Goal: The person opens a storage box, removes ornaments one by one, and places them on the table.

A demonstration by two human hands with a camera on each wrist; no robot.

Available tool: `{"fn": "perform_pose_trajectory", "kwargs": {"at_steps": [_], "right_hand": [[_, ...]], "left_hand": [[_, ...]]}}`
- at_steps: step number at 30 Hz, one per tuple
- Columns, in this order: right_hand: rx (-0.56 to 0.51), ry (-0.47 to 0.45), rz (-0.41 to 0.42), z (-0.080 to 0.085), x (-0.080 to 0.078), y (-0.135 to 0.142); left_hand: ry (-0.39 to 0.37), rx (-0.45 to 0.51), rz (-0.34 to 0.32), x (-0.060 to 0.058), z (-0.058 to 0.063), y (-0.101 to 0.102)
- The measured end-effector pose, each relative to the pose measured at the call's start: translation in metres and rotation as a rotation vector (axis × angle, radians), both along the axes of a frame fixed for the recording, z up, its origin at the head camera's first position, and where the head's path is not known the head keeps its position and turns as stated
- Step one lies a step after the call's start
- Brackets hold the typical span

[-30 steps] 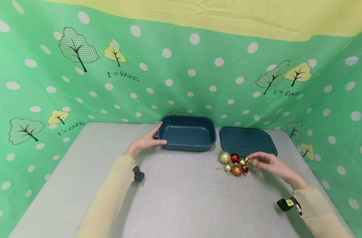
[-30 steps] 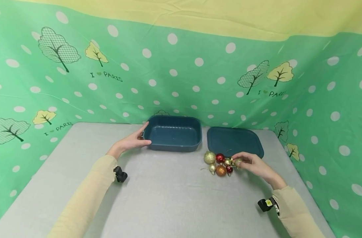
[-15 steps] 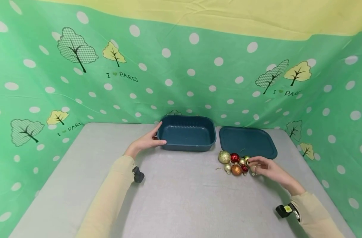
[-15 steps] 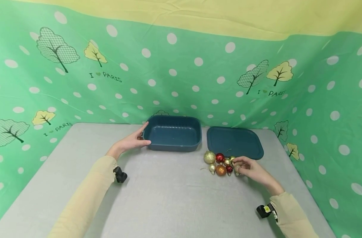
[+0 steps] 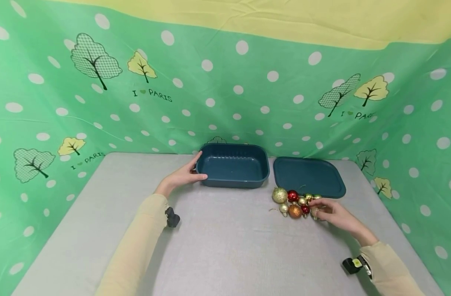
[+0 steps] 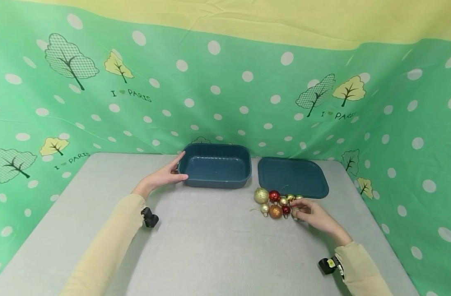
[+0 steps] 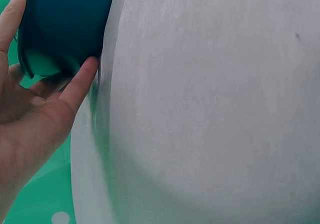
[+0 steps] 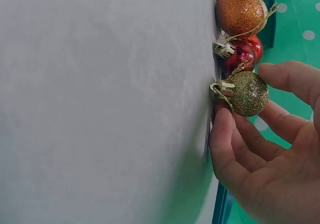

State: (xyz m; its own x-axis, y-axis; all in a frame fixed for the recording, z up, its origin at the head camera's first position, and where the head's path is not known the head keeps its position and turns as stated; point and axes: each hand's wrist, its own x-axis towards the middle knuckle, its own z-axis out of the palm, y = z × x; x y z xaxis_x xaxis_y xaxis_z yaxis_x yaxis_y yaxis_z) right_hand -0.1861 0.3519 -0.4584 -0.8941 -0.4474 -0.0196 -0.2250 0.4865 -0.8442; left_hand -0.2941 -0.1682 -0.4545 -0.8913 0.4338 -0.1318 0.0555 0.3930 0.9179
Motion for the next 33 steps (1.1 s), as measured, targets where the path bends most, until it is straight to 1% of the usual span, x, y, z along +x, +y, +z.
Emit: {"fn": "perform_pose_trajectory", "kwargs": {"at_steps": [4, 8, 11, 16, 19, 22, 27, 33], "right_hand": [[0.000, 0.004, -0.024, 0.000, 0.002, 0.001], [0.013, 0.001, -0.050, 0.001, 0.004, 0.001], [0.017, -0.004, -0.056, 0.003, 0.005, 0.002], [0.006, 0.015, -0.039, 0.003, 0.007, 0.003], [0.012, 0.030, -0.050, 0.003, 0.008, 0.005], [0.022, 0.048, -0.066, 0.004, 0.009, 0.008], [0.013, 0.055, -0.104, 0.008, 0.011, 0.012], [0.019, 0.077, -0.106, 0.009, 0.013, 0.016]], "left_hand": [[0.004, 0.003, -0.003, 0.001, 0.001, 0.000], [0.009, 0.010, -0.008, 0.001, 0.000, 0.000], [0.011, 0.015, -0.008, 0.001, -0.001, 0.000], [0.007, 0.022, -0.010, 0.001, -0.002, -0.001], [0.011, 0.023, -0.006, 0.001, -0.003, -0.002], [0.030, 0.013, -0.006, 0.002, -0.004, -0.002], [0.040, -0.008, 0.020, 0.006, -0.008, -0.003], [0.065, -0.002, 0.068, 0.012, -0.013, -0.003]]}}
